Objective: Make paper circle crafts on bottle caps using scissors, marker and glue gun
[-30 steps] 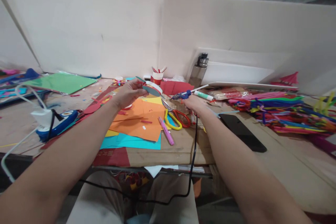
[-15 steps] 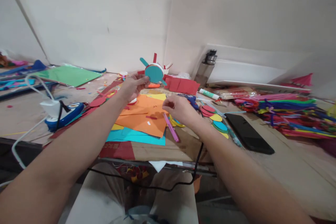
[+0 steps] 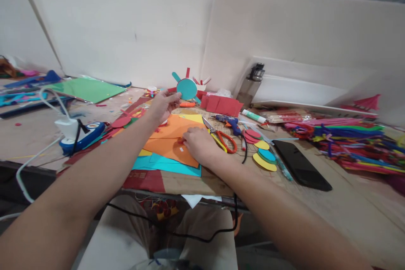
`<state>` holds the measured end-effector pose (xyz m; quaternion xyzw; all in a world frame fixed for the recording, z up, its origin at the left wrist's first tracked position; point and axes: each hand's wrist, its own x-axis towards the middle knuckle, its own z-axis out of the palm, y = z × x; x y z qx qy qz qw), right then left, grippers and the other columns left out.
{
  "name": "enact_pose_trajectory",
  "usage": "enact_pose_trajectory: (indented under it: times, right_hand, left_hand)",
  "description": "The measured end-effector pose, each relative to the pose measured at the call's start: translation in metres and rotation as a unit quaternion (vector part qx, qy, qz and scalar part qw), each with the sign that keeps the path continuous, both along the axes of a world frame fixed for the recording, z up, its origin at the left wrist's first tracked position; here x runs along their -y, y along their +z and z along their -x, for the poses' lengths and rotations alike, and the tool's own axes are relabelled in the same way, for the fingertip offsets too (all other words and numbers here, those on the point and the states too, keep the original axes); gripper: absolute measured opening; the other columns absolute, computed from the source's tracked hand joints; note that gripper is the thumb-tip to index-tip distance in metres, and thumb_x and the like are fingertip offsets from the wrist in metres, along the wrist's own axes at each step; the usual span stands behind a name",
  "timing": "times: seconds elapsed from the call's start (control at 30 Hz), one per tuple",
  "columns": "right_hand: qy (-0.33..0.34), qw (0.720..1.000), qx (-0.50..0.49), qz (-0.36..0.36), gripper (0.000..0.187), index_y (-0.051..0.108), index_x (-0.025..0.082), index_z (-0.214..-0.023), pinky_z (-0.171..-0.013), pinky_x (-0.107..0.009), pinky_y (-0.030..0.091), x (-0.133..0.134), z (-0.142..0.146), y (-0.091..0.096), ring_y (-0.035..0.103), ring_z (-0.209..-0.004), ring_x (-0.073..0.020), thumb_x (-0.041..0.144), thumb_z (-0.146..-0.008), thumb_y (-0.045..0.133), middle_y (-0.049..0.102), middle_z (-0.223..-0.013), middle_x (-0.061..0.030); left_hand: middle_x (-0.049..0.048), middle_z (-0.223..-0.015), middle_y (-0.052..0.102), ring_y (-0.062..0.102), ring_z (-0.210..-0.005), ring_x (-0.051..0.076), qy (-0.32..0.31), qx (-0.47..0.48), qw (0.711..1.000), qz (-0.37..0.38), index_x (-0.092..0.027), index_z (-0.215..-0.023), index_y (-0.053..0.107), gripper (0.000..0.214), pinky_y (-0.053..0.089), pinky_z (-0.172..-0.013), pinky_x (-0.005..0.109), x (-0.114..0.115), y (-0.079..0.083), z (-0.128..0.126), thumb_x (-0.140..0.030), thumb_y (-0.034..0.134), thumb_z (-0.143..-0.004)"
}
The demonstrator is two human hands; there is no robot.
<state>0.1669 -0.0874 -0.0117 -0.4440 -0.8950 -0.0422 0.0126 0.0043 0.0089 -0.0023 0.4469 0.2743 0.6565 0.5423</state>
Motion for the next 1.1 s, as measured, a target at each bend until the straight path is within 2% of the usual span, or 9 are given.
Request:
enact_pose_trajectory:
  times: [0.13, 0.27, 0.37, 0.43, 0.63, 0.73, 0.83, 0.93, 1.1]
  right_hand:
    - [0.001, 1.0, -0.008, -0.018, 0.025, 0.07, 0.011, -0.102, -0.084, -0.038, 0.043, 0.0, 0.003, -0.001, 0.063, -0.102, -0.029, 0.015, -0.092, 0.047, 0.069, -0.106, -0.0172]
    - [-0.029, 0.987, -0.161, -0.001, 0.019, 0.068, 0.014, -0.093, -0.078, -0.032, 0.043, -0.008, -0.003, -0.003, 0.063, -0.095, -0.0233, 0.012, -0.084, 0.051, 0.071, -0.101, -0.0133]
    - [-0.085, 0.946, -0.311, 0.031, 0.015, 0.063, 0.017, -0.087, -0.067, -0.027, 0.04, -0.017, -0.016, -0.004, 0.06, -0.076, -0.0165, 0.013, -0.081, 0.051, 0.07, -0.085, -0.0052]
    - [-0.11, 0.92, -0.373, 0.035, 0.012, 0.061, 0.018, -0.084, -0.062, -0.026, 0.038, -0.024, -0.028, -0.005, 0.057, -0.069, -0.0149, 0.014, -0.079, 0.051, 0.066, -0.076, -0.0017]
    - [-0.122, 0.853, -0.507, 0.003, 0.007, 0.06, 0.018, -0.082, -0.064, -0.025, 0.039, -0.036, -0.059, 0.007, 0.055, -0.068, -0.0136, 0.02, -0.077, 0.054, 0.062, -0.074, 0.001]
    - [-0.121, 0.816, -0.565, -0.014, 0.007, 0.06, 0.018, -0.08, -0.063, -0.025, 0.041, -0.032, -0.064, 0.02, 0.055, -0.066, -0.0129, 0.022, -0.077, 0.056, 0.061, -0.072, 0.0014]
    - [-0.089, 0.793, -0.602, -0.03, 0.008, 0.061, 0.018, -0.082, -0.064, -0.025, 0.043, -0.025, -0.062, 0.029, 0.056, -0.067, -0.0126, 0.024, -0.079, 0.058, 0.064, -0.076, 0.0001]
    - [-0.04, 0.788, -0.613, -0.049, 0.007, 0.062, 0.019, -0.084, -0.066, -0.026, 0.047, -0.018, -0.059, 0.031, 0.058, -0.07, -0.0129, 0.025, -0.081, 0.059, 0.066, -0.082, -0.0014]
    - [0.033, 0.816, -0.564, -0.122, 0.003, 0.063, 0.021, -0.086, -0.072, -0.027, 0.05, -0.008, -0.054, 0.029, 0.061, -0.076, -0.014, 0.021, -0.085, 0.061, 0.067, -0.085, -0.0021]
  left_hand:
    - [-0.0026, -0.065, 0.064, 0.06, -0.055, 0.007, -0.017, 0.014, 1.0, -0.003, -0.014, -0.084, 0.062, 0.037, 0.047, -0.052, 0.018, -0.002, -0.003, 0.001, -0.02, 0.087, -0.058]
    - [-0.0038, -0.064, 0.063, 0.059, -0.055, 0.006, -0.037, 0.037, 0.999, 0.002, -0.015, -0.084, 0.062, 0.036, 0.047, -0.053, 0.017, -0.004, -0.003, 0.001, -0.019, 0.088, -0.059]
    - [-0.0047, -0.067, 0.064, 0.058, -0.056, 0.004, -0.078, 0.059, 0.995, -0.012, -0.016, -0.085, 0.064, 0.035, 0.049, -0.057, 0.016, 0.0, 0.0, 0.0, -0.018, 0.088, -0.06]
    - [-0.0034, -0.073, 0.066, 0.06, -0.061, 0.004, -0.115, 0.053, 0.991, -0.044, -0.017, -0.085, 0.065, 0.035, 0.051, -0.063, 0.015, 0.004, 0.001, -0.001, -0.018, 0.089, -0.06]
    - [0.0022, -0.091, 0.072, 0.068, -0.088, 0.016, -0.151, -0.046, 0.98, -0.122, -0.019, -0.082, 0.063, 0.038, 0.056, -0.075, 0.025, 0.018, 0.001, -0.003, -0.016, 0.09, -0.055]
    - [0.0054, -0.091, 0.072, 0.068, -0.083, 0.019, -0.168, -0.072, 0.973, -0.143, -0.019, -0.078, 0.063, 0.035, 0.056, -0.07, 0.031, 0.019, 0.0, -0.001, -0.026, 0.09, -0.057]
    - [0.0066, -0.09, 0.072, 0.068, -0.081, 0.022, -0.19, -0.084, 0.967, -0.147, -0.019, -0.076, 0.063, 0.036, 0.057, -0.066, 0.033, 0.017, -0.002, 0.002, -0.032, 0.09, -0.055]
    - [0.0067, -0.089, 0.072, 0.068, -0.081, 0.022, -0.196, -0.093, 0.966, -0.14, -0.02, -0.074, 0.064, 0.034, 0.057, -0.067, 0.035, 0.018, -0.002, 0.003, -0.035, 0.089, -0.056]
    - [0.0066, -0.09, 0.071, 0.067, -0.077, 0.021, -0.187, -0.102, 0.968, -0.13, -0.02, -0.075, 0.064, 0.037, 0.055, -0.063, 0.034, 0.021, 0.0, 0.002, -0.03, 0.09, -0.051]
